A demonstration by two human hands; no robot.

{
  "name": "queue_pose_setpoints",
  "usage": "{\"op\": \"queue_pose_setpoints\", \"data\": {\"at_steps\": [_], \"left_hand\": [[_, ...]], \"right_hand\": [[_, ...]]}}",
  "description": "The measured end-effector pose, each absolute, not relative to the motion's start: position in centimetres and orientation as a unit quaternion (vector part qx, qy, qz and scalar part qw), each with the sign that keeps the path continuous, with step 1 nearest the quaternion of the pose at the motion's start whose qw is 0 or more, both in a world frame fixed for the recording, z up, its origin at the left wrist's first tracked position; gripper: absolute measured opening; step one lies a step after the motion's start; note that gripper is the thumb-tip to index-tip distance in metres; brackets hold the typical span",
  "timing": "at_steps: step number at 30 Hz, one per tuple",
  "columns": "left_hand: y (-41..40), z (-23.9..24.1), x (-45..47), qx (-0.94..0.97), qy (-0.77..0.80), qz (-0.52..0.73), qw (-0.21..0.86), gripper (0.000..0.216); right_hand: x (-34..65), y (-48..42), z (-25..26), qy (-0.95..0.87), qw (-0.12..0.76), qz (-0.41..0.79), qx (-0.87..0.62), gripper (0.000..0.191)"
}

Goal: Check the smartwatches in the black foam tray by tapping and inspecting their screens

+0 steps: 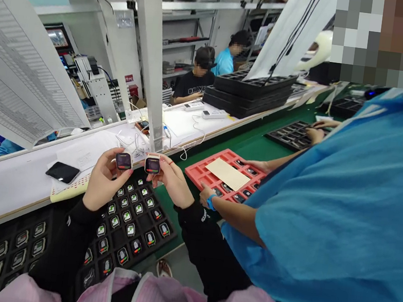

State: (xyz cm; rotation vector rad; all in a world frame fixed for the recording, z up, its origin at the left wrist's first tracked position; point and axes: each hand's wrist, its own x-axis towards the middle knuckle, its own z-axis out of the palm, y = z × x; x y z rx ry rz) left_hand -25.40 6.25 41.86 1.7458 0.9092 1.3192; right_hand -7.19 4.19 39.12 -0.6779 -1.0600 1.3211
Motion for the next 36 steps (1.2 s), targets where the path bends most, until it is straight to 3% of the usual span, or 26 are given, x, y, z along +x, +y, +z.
{"op": "queue_pose_setpoints", "data": {"at_steps": [13, 36], "left_hand": [[6.4, 44.8, -26.1, 0.670, 0.350, 0.571, 0.321, 0.046], [6.2, 44.6, -26.0, 0.670, 0.336, 0.586, 0.308, 0.044]], "right_hand": [[-8.6, 5.7, 43.9, -0.521, 0.605, 0.535, -0.276, 0.049], [-8.5, 5.3, 43.4, -0.564, 0.565, 0.549, -0.245, 0.056]]}}
